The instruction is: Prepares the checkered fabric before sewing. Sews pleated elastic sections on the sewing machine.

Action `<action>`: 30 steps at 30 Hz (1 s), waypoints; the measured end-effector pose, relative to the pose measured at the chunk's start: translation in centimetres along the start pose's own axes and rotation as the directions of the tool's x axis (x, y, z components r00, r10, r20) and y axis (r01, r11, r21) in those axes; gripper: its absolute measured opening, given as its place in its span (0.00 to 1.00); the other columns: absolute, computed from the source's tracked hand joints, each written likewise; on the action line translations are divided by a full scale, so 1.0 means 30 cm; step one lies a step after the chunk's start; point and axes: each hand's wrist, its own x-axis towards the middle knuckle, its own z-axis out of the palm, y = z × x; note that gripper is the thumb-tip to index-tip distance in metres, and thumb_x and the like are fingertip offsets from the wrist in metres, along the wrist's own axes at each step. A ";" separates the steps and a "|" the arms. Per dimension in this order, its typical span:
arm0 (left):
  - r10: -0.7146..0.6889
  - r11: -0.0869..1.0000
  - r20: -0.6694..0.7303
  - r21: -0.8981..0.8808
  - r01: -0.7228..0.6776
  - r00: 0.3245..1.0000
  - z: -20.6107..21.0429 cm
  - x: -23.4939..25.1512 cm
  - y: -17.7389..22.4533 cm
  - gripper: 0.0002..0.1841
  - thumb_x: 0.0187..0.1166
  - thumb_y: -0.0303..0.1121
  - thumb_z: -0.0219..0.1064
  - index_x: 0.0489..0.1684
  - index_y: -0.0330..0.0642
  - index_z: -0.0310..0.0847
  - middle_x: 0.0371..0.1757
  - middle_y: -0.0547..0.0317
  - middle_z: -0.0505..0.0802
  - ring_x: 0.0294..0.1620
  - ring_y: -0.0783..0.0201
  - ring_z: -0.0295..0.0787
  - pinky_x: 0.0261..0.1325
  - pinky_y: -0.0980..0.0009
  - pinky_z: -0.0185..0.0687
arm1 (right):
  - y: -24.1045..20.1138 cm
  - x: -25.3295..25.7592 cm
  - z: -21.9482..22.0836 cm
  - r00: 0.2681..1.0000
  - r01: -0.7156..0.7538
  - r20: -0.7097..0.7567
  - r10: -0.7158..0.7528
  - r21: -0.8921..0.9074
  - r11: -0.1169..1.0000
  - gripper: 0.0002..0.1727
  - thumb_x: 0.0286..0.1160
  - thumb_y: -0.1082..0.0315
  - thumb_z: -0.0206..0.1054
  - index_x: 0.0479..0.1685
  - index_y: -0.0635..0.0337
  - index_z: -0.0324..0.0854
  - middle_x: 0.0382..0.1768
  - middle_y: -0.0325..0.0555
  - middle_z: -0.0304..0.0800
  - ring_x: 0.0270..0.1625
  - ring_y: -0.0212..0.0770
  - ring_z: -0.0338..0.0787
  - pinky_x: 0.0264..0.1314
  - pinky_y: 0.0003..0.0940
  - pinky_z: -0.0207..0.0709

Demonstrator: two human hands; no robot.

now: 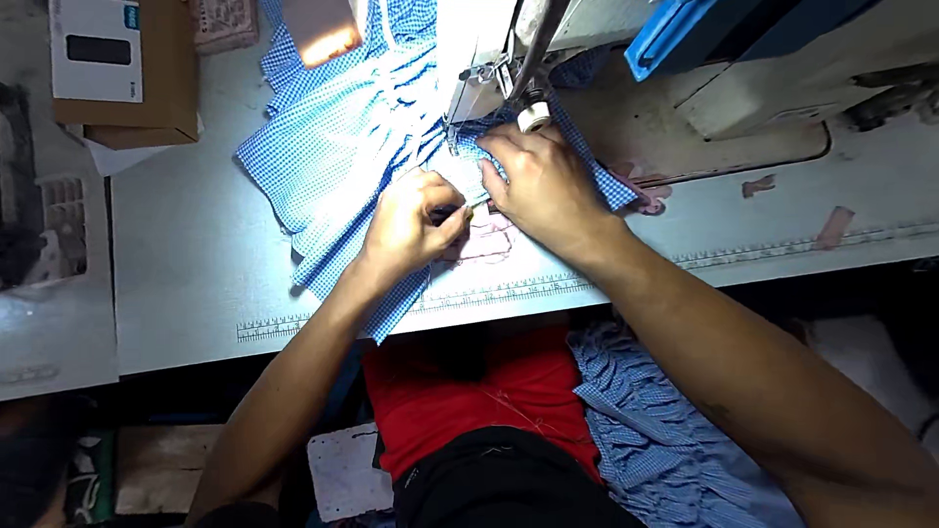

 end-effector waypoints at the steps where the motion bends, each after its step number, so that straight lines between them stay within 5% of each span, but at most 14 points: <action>1: 0.037 0.999 -0.003 0.004 -0.037 0.999 0.005 -0.017 0.013 0.07 0.78 0.34 0.71 0.36 0.43 0.95 0.42 0.58 0.96 0.52 0.61 0.90 0.58 0.63 0.82 | 0.005 0.001 -0.002 1.000 0.008 0.003 -0.008 0.004 1.000 0.20 0.89 0.62 0.52 0.67 0.58 0.86 0.65 0.51 0.91 0.68 0.57 0.86 0.73 0.49 0.75; 8: 0.080 0.983 -0.032 0.165 -0.073 0.996 0.035 -0.024 0.027 0.06 0.76 0.34 0.72 0.37 0.44 0.95 0.44 0.54 0.92 0.57 0.54 0.86 0.61 0.63 0.81 | 0.007 0.011 -0.001 1.000 -0.013 -0.002 0.013 0.025 1.000 0.20 0.89 0.63 0.54 0.68 0.58 0.86 0.61 0.55 0.90 0.67 0.59 0.85 0.70 0.48 0.77; 22: 0.157 0.955 0.047 0.246 -0.164 0.986 -0.019 0.105 -0.133 0.11 0.82 0.36 0.65 0.43 0.45 0.96 0.49 0.52 0.92 0.57 0.54 0.84 0.63 0.64 0.76 | 0.024 0.106 0.038 0.984 -0.093 -0.154 0.094 0.014 0.996 0.16 0.85 0.63 0.59 0.49 0.64 0.90 0.56 0.62 0.91 0.66 0.63 0.87 0.68 0.53 0.79; 27: 0.159 0.974 0.047 0.156 -0.165 0.986 -0.041 0.094 -0.155 0.13 0.82 0.37 0.64 0.43 0.44 0.96 0.50 0.53 0.94 0.60 0.56 0.86 0.66 0.64 0.78 | -0.016 -0.081 -0.050 0.975 -0.002 -0.220 0.033 0.138 0.990 0.17 0.88 0.63 0.58 0.64 0.54 0.89 0.62 0.49 0.92 0.65 0.50 0.87 0.69 0.46 0.78; 30: 0.055 0.991 -0.035 0.126 -0.050 0.998 -0.054 0.143 -0.199 0.14 0.77 0.30 0.60 0.49 0.41 0.94 0.57 0.52 0.96 0.67 0.53 0.89 0.73 0.56 0.79 | 0.094 -0.288 -0.212 0.910 0.060 -0.415 0.017 0.174 0.983 0.14 0.83 0.71 0.62 0.59 0.63 0.88 0.61 0.51 0.93 0.65 0.47 0.90 0.68 0.45 0.82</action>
